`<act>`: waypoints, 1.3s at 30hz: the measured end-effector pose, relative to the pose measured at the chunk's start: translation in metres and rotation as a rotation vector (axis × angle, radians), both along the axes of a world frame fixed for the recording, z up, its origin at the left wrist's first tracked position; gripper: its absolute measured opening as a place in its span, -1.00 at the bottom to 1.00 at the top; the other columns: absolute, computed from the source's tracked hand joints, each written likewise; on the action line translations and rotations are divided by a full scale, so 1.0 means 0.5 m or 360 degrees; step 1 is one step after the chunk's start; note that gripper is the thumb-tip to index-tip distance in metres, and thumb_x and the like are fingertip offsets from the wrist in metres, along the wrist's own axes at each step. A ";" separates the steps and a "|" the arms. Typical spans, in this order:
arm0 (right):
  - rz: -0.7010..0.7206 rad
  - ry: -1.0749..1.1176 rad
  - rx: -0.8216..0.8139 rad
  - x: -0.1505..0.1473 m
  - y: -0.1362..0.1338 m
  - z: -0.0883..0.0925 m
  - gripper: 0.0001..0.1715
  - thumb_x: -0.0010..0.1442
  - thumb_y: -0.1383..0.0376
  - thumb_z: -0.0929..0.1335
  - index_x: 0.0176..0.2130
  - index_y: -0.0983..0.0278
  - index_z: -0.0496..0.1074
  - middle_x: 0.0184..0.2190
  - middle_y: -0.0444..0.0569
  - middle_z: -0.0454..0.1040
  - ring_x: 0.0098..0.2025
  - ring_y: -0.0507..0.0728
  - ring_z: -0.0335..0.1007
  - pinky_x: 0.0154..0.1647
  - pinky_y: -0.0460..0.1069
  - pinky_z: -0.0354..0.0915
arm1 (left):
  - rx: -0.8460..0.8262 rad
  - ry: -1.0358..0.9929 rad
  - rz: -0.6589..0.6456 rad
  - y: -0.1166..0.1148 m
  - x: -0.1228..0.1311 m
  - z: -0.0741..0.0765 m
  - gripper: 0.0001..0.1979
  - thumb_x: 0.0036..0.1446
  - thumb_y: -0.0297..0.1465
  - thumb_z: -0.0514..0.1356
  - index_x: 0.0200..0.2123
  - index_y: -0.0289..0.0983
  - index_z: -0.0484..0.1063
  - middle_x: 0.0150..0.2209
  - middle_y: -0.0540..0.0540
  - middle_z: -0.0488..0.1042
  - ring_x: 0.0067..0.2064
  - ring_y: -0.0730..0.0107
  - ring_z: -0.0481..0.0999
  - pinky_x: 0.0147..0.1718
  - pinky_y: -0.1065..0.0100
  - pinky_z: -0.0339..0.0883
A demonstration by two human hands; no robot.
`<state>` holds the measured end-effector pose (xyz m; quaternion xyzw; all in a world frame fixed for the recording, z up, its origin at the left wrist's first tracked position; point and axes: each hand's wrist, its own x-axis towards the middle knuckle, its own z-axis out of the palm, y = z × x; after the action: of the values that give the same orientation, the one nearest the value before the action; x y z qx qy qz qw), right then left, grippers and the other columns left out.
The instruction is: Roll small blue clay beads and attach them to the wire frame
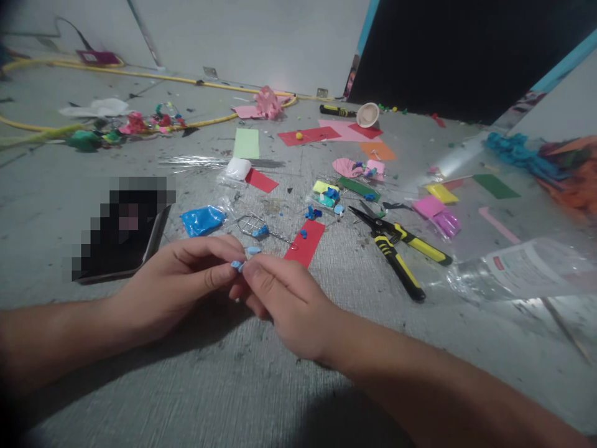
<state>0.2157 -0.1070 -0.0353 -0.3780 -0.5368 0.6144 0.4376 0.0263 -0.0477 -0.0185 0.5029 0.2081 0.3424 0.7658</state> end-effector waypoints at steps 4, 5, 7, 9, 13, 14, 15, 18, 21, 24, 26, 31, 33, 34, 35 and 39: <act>-0.0069 -0.0299 0.0498 0.011 0.005 0.008 -0.57 0.61 0.10 0.22 -0.25 0.23 0.44 -0.45 -0.19 0.33 -0.44 0.01 0.22 -0.38 -0.05 0.24 | -0.0010 0.0060 0.0048 0.004 -0.003 -0.003 -0.96 0.29 -0.43 0.47 -0.26 -0.22 0.75 -0.37 0.00 0.64 -0.32 0.53 0.57 -0.25 0.53 0.47; -0.0082 -0.0386 0.0647 0.015 0.008 0.011 -0.60 0.61 0.16 0.23 -0.26 0.23 0.42 -0.45 -0.19 0.34 -0.44 0.01 0.23 -0.36 -0.05 0.24 | -0.0009 0.0092 0.0066 0.005 -0.005 -0.004 -0.96 0.27 -0.41 0.48 -0.28 -0.22 0.75 -0.35 0.00 0.65 -0.32 0.55 0.56 -0.26 0.56 0.44; -0.0095 -0.0549 0.0875 0.021 0.013 0.018 -0.62 0.58 0.24 0.24 -0.31 0.22 0.38 -0.46 -0.19 0.34 -0.44 0.01 0.24 -0.35 -0.04 0.25 | -0.0020 0.0157 0.0087 0.008 -0.009 -0.005 -0.93 0.22 -0.36 0.52 -0.30 -0.21 0.76 -0.33 0.00 0.66 -0.31 0.56 0.54 -0.27 0.57 0.43; -0.0129 -0.0673 0.1056 0.025 0.018 0.023 -0.63 0.55 0.30 0.27 -0.36 0.22 0.34 -0.48 -0.19 0.34 -0.45 0.01 0.24 -0.37 -0.05 0.24 | -0.0035 0.0232 0.0069 0.011 -0.014 -0.006 -0.87 0.17 -0.29 0.55 -0.31 -0.20 0.76 -0.31 0.00 0.66 -0.29 0.54 0.55 -0.25 0.55 0.42; -0.0292 -0.0784 0.1333 0.024 0.021 0.026 -0.69 0.45 0.40 0.32 -0.38 0.25 0.38 -0.54 -0.21 0.33 -0.49 -0.03 0.24 -0.42 -0.09 0.21 | -0.0052 0.0349 -0.0088 0.019 -0.021 -0.005 -0.79 0.11 -0.19 0.58 -0.31 -0.18 0.77 -0.36 0.00 0.64 -0.31 0.50 0.54 -0.24 0.50 0.42; -0.0329 -0.0807 0.1372 0.024 0.020 0.027 -0.70 0.42 0.41 0.34 -0.39 0.26 0.40 -0.56 -0.22 0.32 -0.50 -0.04 0.23 -0.43 -0.10 0.20 | -0.0061 0.0363 -0.0124 0.020 -0.021 -0.004 -0.79 0.11 -0.18 0.58 -0.31 -0.18 0.77 -0.38 0.01 0.63 -0.31 0.50 0.54 -0.24 0.48 0.41; -0.0354 -0.0832 0.1398 0.024 0.020 0.027 -0.71 0.40 0.43 0.35 -0.40 0.27 0.41 -0.57 -0.23 0.31 -0.51 -0.05 0.22 -0.44 -0.11 0.19 | -0.0074 0.0373 -0.0147 0.022 -0.022 -0.004 -0.78 0.10 -0.17 0.58 -0.30 -0.17 0.77 -0.38 0.00 0.63 -0.31 0.48 0.54 -0.24 0.47 0.41; -0.0383 -0.0878 0.1444 0.024 0.018 0.029 -0.73 0.35 0.44 0.37 -0.42 0.29 0.43 -0.59 -0.23 0.29 -0.54 -0.06 0.19 -0.45 -0.12 0.18 | -0.0114 0.0409 -0.0164 0.022 -0.022 -0.003 -0.77 0.09 -0.16 0.58 -0.30 -0.17 0.77 -0.34 -0.02 0.66 -0.29 0.44 0.55 -0.23 0.43 0.41; -0.0389 -0.0891 0.1469 0.026 0.018 0.032 -0.75 0.33 0.45 0.38 -0.42 0.31 0.44 -0.59 -0.23 0.29 -0.54 -0.06 0.19 -0.45 -0.12 0.18 | -0.0141 0.0430 -0.0159 0.021 -0.023 -0.002 -0.76 0.07 -0.15 0.59 -0.31 -0.17 0.77 -0.31 -0.03 0.67 -0.27 0.44 0.56 -0.22 0.42 0.41; -0.0389 -0.0908 0.1489 0.026 0.019 0.033 -0.75 0.32 0.46 0.38 -0.42 0.31 0.45 -0.59 -0.22 0.30 -0.54 -0.06 0.19 -0.46 -0.12 0.17 | -0.0139 0.0439 -0.0162 0.021 -0.024 -0.001 -0.75 0.06 -0.15 0.60 -0.31 -0.17 0.77 -0.31 -0.03 0.67 -0.26 0.43 0.57 -0.20 0.42 0.41; -0.0387 -0.0912 0.1498 0.025 0.020 0.033 -0.75 0.32 0.46 0.38 -0.42 0.31 0.46 -0.59 -0.22 0.31 -0.54 -0.06 0.19 -0.46 -0.11 0.17 | -0.0119 0.0449 -0.0184 0.021 -0.025 -0.001 -0.75 0.07 -0.14 0.59 -0.31 -0.18 0.77 -0.31 -0.03 0.67 -0.24 0.41 0.58 -0.18 0.41 0.42; -0.0372 -0.0920 0.1499 0.023 0.018 0.031 -0.75 0.31 0.47 0.38 -0.43 0.31 0.45 -0.59 -0.22 0.31 -0.53 -0.06 0.18 -0.45 -0.11 0.18 | -0.0096 0.0439 -0.0217 0.023 -0.024 0.002 -0.78 0.11 -0.19 0.58 -0.31 -0.20 0.77 -0.30 -0.04 0.67 -0.24 0.41 0.59 -0.18 0.42 0.43; -0.0360 -0.0923 0.1489 0.023 0.017 0.031 -0.75 0.30 0.48 0.38 -0.43 0.31 0.44 -0.59 -0.22 0.30 -0.53 -0.06 0.17 -0.45 -0.11 0.18 | -0.0092 0.0428 -0.0224 0.023 -0.024 0.004 -0.80 0.13 -0.21 0.57 -0.32 -0.21 0.77 -0.31 -0.03 0.67 -0.25 0.43 0.58 -0.18 0.43 0.43; -0.0355 -0.0925 0.1486 0.023 0.017 0.031 -0.75 0.30 0.48 0.38 -0.43 0.30 0.44 -0.59 -0.23 0.29 -0.54 -0.05 0.17 -0.45 -0.11 0.18 | -0.0088 0.0429 -0.0230 0.023 -0.024 0.005 -0.82 0.14 -0.23 0.56 -0.32 -0.21 0.77 -0.31 -0.03 0.67 -0.25 0.44 0.58 -0.18 0.44 0.44; -0.0352 -0.0924 0.1486 0.023 0.018 0.032 -0.75 0.30 0.48 0.38 -0.43 0.30 0.43 -0.59 -0.23 0.29 -0.54 -0.05 0.17 -0.45 -0.11 0.17 | -0.0086 0.0433 -0.0235 0.023 -0.025 0.005 -0.83 0.14 -0.25 0.56 -0.32 -0.22 0.77 -0.31 -0.03 0.68 -0.24 0.44 0.59 -0.18 0.44 0.44; -0.0342 -0.0906 0.1486 0.023 0.019 0.032 -0.74 0.29 0.48 0.37 -0.44 0.28 0.42 -0.59 -0.24 0.28 -0.55 -0.06 0.16 -0.46 -0.11 0.17 | -0.0067 0.0447 -0.0248 0.024 -0.026 0.005 -0.86 0.15 -0.28 0.55 -0.32 -0.22 0.76 -0.31 -0.03 0.68 -0.25 0.44 0.60 -0.18 0.45 0.45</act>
<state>0.2273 -0.0977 -0.0194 -0.3478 -0.8074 0.1368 0.4564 0.0135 -0.0355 -0.0158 0.5445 0.2805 0.2037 0.7638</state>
